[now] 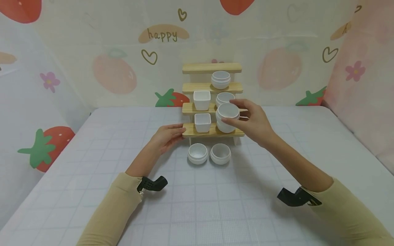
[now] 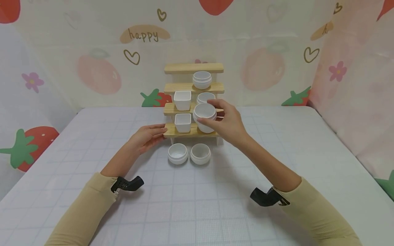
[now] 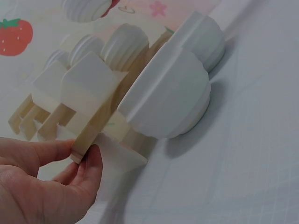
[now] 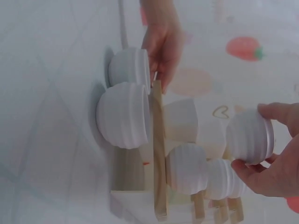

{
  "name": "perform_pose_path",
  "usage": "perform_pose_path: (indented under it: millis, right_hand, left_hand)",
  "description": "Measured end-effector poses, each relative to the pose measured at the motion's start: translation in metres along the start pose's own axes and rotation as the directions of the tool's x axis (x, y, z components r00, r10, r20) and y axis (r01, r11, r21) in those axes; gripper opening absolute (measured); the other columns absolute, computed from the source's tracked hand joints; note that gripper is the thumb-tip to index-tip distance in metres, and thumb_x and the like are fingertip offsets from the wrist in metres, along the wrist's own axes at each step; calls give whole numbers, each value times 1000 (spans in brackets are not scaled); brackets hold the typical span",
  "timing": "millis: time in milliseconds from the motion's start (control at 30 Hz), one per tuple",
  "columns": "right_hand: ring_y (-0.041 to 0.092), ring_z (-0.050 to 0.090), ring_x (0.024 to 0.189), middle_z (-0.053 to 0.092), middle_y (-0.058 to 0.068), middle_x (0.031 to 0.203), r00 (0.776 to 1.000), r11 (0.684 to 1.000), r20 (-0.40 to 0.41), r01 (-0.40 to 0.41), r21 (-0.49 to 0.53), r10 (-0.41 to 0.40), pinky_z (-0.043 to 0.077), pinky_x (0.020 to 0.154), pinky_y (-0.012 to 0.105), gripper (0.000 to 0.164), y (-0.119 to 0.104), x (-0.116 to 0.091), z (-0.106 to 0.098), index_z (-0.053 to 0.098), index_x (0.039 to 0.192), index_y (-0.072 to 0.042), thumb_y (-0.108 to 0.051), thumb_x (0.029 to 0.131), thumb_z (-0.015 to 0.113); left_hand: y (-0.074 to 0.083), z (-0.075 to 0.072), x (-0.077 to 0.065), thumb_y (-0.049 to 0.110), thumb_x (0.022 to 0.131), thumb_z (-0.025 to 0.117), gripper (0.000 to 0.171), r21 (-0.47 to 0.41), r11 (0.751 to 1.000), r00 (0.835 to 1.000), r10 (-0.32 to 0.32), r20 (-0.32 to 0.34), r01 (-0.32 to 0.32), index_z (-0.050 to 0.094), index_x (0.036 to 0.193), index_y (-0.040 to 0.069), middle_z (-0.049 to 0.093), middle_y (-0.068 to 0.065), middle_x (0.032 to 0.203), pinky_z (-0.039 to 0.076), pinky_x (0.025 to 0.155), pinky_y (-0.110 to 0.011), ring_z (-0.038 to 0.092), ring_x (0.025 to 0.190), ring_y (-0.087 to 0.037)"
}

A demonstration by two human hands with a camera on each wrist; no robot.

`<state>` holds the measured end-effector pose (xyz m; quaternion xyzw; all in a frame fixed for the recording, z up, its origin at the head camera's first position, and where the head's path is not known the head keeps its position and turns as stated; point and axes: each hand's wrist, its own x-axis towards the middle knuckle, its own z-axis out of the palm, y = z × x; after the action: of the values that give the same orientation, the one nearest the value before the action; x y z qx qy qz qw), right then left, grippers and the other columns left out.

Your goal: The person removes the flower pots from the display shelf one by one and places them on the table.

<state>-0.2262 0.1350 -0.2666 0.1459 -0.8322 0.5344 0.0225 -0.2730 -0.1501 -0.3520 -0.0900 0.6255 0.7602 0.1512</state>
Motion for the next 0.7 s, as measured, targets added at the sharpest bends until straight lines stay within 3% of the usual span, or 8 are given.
perform_pose_path:
  millis: [700]
  right_hand:
    - [29, 65, 116, 58, 17, 145, 1000, 1000, -11, 16, 11, -16, 54, 82, 12, 65, 14, -18, -12, 53, 151, -1, -12, 94, 81]
  left_hand:
    - [0, 0, -1, 1, 109, 54, 55, -9, 1000, 1000, 0, -4, 0, 36, 160, -7, 39, -25, 164, 40, 122, -38, 44, 149, -32]
